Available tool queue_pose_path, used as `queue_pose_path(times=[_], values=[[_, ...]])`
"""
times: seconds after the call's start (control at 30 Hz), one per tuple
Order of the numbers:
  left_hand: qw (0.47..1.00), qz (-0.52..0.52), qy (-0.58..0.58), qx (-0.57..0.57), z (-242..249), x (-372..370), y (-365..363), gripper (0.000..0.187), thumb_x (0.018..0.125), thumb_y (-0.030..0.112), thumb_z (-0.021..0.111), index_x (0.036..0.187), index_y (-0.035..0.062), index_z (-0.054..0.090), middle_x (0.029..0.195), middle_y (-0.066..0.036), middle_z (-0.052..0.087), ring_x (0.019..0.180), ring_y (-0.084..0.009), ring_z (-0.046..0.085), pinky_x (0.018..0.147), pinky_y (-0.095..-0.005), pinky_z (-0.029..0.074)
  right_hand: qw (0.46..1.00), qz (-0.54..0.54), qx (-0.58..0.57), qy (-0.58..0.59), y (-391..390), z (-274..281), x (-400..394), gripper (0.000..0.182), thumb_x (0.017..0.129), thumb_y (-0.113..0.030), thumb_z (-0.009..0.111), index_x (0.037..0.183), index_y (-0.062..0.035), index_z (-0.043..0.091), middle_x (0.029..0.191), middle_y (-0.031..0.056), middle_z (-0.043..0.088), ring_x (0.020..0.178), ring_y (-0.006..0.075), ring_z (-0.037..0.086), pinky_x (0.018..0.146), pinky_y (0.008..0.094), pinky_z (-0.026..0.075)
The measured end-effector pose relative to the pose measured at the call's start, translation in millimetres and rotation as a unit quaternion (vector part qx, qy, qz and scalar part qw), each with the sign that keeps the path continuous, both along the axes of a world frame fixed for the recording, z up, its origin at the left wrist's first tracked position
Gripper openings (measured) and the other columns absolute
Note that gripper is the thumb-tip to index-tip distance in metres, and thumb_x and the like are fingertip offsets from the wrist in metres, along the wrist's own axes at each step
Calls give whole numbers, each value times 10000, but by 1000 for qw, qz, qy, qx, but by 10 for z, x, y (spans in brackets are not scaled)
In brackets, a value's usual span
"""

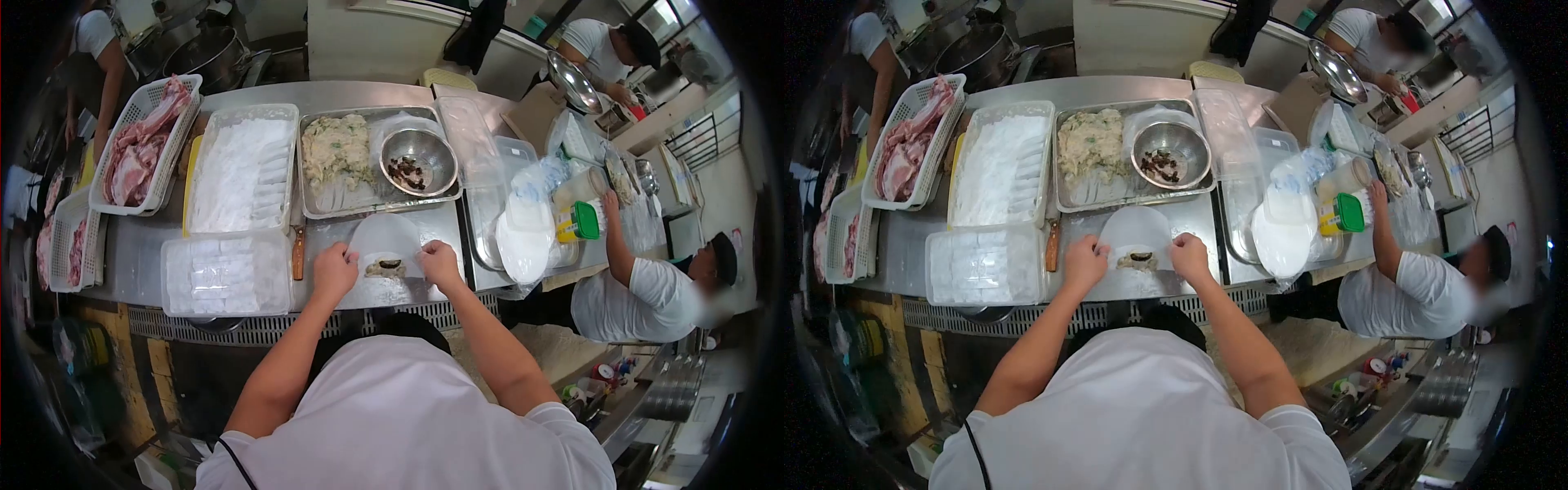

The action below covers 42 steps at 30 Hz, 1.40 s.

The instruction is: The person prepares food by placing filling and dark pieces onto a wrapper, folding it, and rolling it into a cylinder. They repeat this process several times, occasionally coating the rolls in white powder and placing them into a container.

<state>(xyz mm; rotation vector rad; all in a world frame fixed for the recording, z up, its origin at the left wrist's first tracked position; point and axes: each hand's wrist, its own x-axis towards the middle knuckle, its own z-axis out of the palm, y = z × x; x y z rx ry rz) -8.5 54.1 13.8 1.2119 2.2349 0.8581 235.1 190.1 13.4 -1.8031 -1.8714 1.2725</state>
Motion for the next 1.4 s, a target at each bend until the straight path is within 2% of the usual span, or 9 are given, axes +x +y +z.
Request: queue_pose_path(times=[0.13, 0.23, 0.37, 0.63, 0.77, 0.83, 1.03, 1.2, 1.4], values=[[999, 11, -35, -10, 3, 19, -155, 293, 985, 261, 769, 974, -21, 692, 872, -249, 736, 849, -467, 721, 776, -564, 549, 972, -127, -131, 151, -235, 349, -67, 270, 945, -225, 844, 1029, 9, 740, 807, 37, 685, 670, 143, 639, 573, 314, 538], [996, 39, -74, -20, -15, 76, -289, 329, 976, 301, 798, 1022, -15, 720, 916, -238, 762, 885, -453, 737, 798, -529, 562, 976, -43, -196, 84, -316, 285, 14, 232, 950, -203, 844, 1004, -3, 740, 814, 43, 693, 646, 144, 620, 557, 309, 519], [988, 16, -146, -53, -63, 159, -469, 339, 966, 300, 820, 1050, -20, 748, 939, -212, 789, 888, -415, 758, 796, -498, 574, 987, -19, -134, 84, -388, 125, 68, 185, 946, -159, 835, 957, 7, 754, 764, 14, 675, 642, 126, 594, 549, 328, 490], [972, 70, -221, 28, -126, 405, -465, 150, 960, 135, 820, 1012, 7, 761, 878, -85, 765, 729, -186, 719, 694, -358, 572, 997, 7, 2, 82, -494, 35, 43, 189, 898, -156, 789, 943, 23, 751, 809, 154, 757, 724, 250, 719, 715, 403, 577], [992, 35, -59, 109, 171, 643, -332, 135, 876, 105, 823, 945, 37, 729, 1038, -134, 726, 930, -326, 703, 817, -445, 562, 992, 36, 36, 115, -587, 109, 5, 184, 905, -137, 778, 982, 26, 741, 837, 169, 762, 756, 275, 734, 744, 406, 587], [972, -35, 64, 224, 94, 687, -184, 123, 844, 81, 803, 927, 58, 716, 1150, -135, 705, 1051, -354, 676, 891, -489, 547, 986, 76, 59, 135, -576, 54, -11, 170, 921, -106, 772, 1007, 36, 734, 832, 119, 751, 751, 187, 699, 715, 357, 570], [962, -219, 120, 114, 46, 733, -22, 275, 803, 83, 765, 1064, 83, 679, 1278, -136, 686, 1219, -364, 623, 1018, -505, 503, 974, 147, 132, 107, -592, 118, -12, 133, 922, -57, 761, 1029, 17, 732, 931, 158, 760, 817, 238, 746, 760, 371, 598], [961, -252, 49, 100, 109, 606, -83, 451, 795, 94, 796, 1219, 55, 647, 1318, -157, 674, 1266, -385, 607, 1097, -496, 487, 910, 238, 299, 161, -466, 221, -120, 137, 886, -23, 718, 1022, -25, 740, 1048, 188, 751, 1040, 361, 736, 912, 463, 594], [979, -142, -104, 105, -18, 563, -174, 686, 795, 107, 839, 1427, 47, 578, 1354, -176, 660, 1324, -391, 586, 1148, -482, 472, 863, 435, 255, 21, -302, 302, -228, 149, 892, -108, 724, 1024, -38, 725, 1038, 166, 739, 1082, 401, 687, 976, 507, 540]])
